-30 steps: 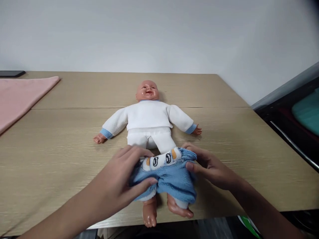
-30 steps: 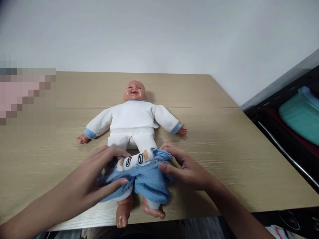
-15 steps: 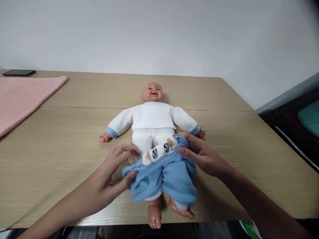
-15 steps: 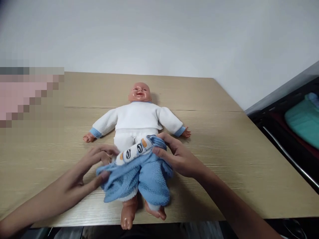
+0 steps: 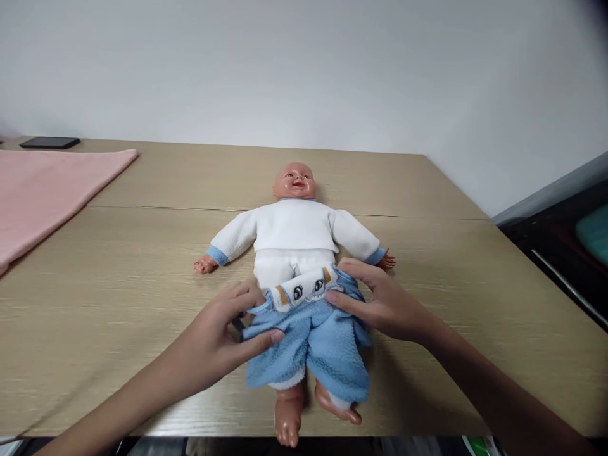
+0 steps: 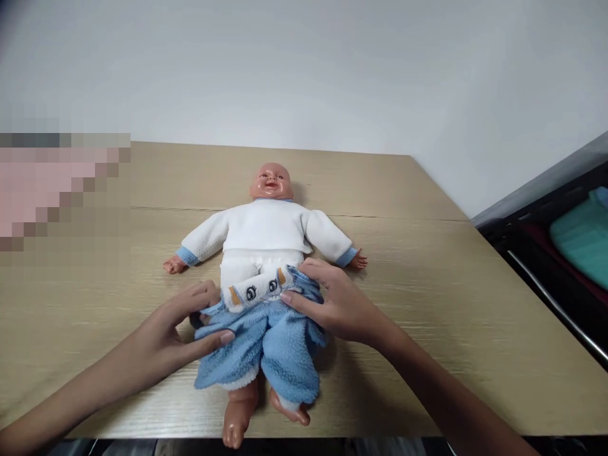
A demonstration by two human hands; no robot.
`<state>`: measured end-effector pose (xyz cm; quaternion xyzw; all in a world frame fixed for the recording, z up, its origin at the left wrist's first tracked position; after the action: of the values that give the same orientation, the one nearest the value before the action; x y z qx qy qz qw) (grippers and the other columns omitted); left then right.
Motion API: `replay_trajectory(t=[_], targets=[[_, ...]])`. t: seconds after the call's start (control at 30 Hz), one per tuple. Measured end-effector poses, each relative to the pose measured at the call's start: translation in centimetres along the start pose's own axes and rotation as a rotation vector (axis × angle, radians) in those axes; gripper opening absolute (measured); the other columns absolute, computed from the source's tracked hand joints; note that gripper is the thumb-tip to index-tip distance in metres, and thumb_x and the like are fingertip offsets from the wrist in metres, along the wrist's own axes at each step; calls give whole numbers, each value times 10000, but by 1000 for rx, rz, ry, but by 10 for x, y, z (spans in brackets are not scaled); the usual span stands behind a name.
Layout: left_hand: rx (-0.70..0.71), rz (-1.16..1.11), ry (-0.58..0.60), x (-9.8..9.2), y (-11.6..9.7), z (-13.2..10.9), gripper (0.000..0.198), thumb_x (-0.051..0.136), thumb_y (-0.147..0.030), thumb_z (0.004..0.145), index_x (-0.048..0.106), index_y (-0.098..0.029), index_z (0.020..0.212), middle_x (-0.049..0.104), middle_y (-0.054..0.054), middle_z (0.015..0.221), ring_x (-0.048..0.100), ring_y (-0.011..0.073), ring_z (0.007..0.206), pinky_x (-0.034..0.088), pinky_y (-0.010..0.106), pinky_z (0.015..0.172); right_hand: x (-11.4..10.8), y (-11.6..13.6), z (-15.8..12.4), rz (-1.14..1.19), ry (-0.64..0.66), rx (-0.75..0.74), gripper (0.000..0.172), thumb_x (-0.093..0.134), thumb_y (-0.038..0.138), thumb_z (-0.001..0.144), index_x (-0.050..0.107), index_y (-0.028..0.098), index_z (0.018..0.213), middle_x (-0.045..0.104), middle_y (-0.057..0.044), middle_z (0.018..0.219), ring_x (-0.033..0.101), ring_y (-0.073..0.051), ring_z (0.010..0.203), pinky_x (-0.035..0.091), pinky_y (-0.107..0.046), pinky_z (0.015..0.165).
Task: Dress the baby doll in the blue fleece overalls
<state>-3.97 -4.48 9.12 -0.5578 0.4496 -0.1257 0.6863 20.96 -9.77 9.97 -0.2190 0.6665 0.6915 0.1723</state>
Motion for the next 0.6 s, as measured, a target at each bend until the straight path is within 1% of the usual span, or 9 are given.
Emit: replay_trajectory(t=[0.07,0.13,0.2,0.27,0.33,0.4,0.47,0.53,0.6], targets=[[53,-20,-32,-3,-7,1,210,784,-488,1046,765,-285,1095,679,44,1250,631,263,1242,497,354,1083,-3,8,2,-3,-85,-63,295,736,517,1045,653,254,938,625,-12,949,610,-232,940,482,-364,927],[47,-107,-93,-7,-6,4,230,732,-474,1090,753,-346,1279,629,36,1500,523,285,1507,386,387,1270,-4,5,6,21,-160,-50,271,718,522,1049,665,262,995,630,-15,958,607,-239,952,485,-370,940],[14,-200,-156,-11,1,8,256,689,-485,1119,720,-373,1347,592,15,1589,481,278,1567,345,388,1297,-1,-3,10,70,-199,-4,297,707,547,1045,648,263,981,607,-5,923,584,-230,911,479,-361,892],[-28,-258,-191,-13,12,16,248,672,-522,1124,711,-336,1283,631,20,1494,551,270,1464,417,369,1197,2,-13,15,141,-233,37,317,698,561,1038,610,265,966,572,15,889,548,-211,858,457,-345,825],[-68,-257,-223,-15,23,28,294,661,-567,1114,679,-274,1130,658,11,1164,633,229,1152,477,335,964,4,-21,23,186,-258,59,324,672,572,1045,573,272,971,529,35,848,510,-197,804,432,-336,771],[-84,-212,-263,-20,33,43,348,640,-582,1109,607,-249,1015,527,-33,899,542,186,867,422,323,786,4,-27,33,174,-291,64,334,659,594,1048,570,275,1000,535,39,855,518,-199,802,440,-339,783],[-63,-143,-273,-24,36,58,346,630,-572,1107,586,-244,1004,480,-50,853,474,176,801,387,329,757,3,-29,41,136,-325,55,344,646,611,1049,588,272,1030,594,20,911,572,-219,856,467,-358,844],[-47,-56,-273,-27,38,68,339,632,-565,1106,598,-242,1010,502,-47,861,484,184,813,385,341,775,-1,-29,45,78,-367,48,341,646,604,1046,592,269,1010,631,1,926,605,-241,875,471,-380,863],[1,55,-322,-32,34,70,337,664,-547,1091,610,-237,969,536,-28,895,524,204,869,401,356,820,-8,-23,43,-40,-439,-2,327,648,561,1050,555,273,927,616,-4,869,592,-250,840,448,-389,830]])
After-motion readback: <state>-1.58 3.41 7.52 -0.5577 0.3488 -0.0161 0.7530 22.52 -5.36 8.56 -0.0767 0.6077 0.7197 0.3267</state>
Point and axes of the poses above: each hand's wrist, its own z-axis towards the middle knuckle, its own x-axis out of the palm, y = z × x, the point moved 8 cm from there along z, towards the middle knuckle
